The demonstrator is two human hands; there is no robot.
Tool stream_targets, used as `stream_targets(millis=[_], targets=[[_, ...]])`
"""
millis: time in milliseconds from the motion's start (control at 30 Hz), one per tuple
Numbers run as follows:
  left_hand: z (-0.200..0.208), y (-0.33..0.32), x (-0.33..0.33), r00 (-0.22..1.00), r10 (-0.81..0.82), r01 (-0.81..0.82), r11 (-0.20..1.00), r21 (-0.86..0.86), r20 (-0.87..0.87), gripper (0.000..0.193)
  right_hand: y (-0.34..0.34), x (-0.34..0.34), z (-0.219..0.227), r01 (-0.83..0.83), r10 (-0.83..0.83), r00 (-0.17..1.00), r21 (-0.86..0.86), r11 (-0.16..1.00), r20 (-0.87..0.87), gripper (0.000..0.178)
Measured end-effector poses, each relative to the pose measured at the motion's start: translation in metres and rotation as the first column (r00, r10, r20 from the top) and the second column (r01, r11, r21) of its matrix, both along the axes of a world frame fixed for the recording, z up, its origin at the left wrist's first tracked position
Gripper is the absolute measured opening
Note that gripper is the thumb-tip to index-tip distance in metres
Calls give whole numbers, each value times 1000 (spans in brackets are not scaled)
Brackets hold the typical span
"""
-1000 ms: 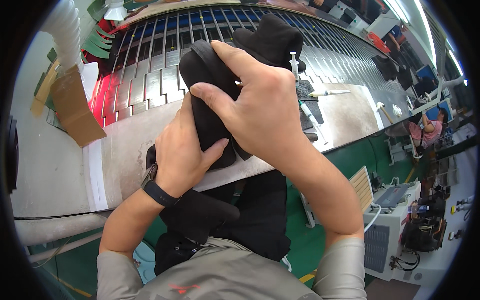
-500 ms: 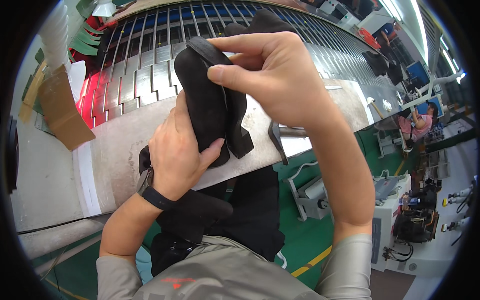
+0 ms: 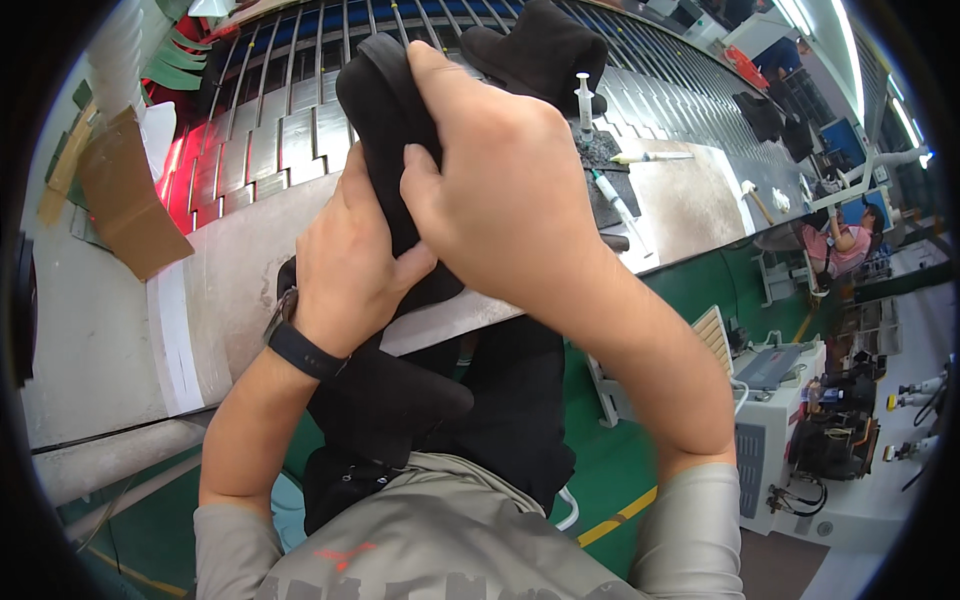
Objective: The person attaches soles to boots by aligning each sole with a boot upper and pressing them firmly together along the edges by hand.
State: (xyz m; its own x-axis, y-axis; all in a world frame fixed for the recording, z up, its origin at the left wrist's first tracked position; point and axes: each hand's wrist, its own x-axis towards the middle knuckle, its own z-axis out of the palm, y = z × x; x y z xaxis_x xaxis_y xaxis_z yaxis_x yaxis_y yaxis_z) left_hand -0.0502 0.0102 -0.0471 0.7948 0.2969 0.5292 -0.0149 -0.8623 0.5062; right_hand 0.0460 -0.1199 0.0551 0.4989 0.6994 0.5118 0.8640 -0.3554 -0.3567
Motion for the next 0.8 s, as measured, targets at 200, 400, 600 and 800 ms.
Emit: stream_targets(millis=[200, 400, 600, 800], targets=[[3, 5, 5, 991, 10, -32, 986, -162, -135, 100, -16, 29, -60, -78, 263, 797, 339, 937, -544, 63], [0, 15, 0, 993, 17, -35, 988, -149, -119, 97, -10, 37, -54, -154, 314, 736, 303, 940, -599, 54], [-4, 25, 2, 992, -28, 8, 988, -157, -124, 91, -1, 25, -59, -121, 178, 893, 159, 980, -413, 50], [-9, 33, 3, 990, -42, 20, 986, -166, -132, 87, 9, 20, -91, -111, 152, 980, 283, 953, -130, 42]])
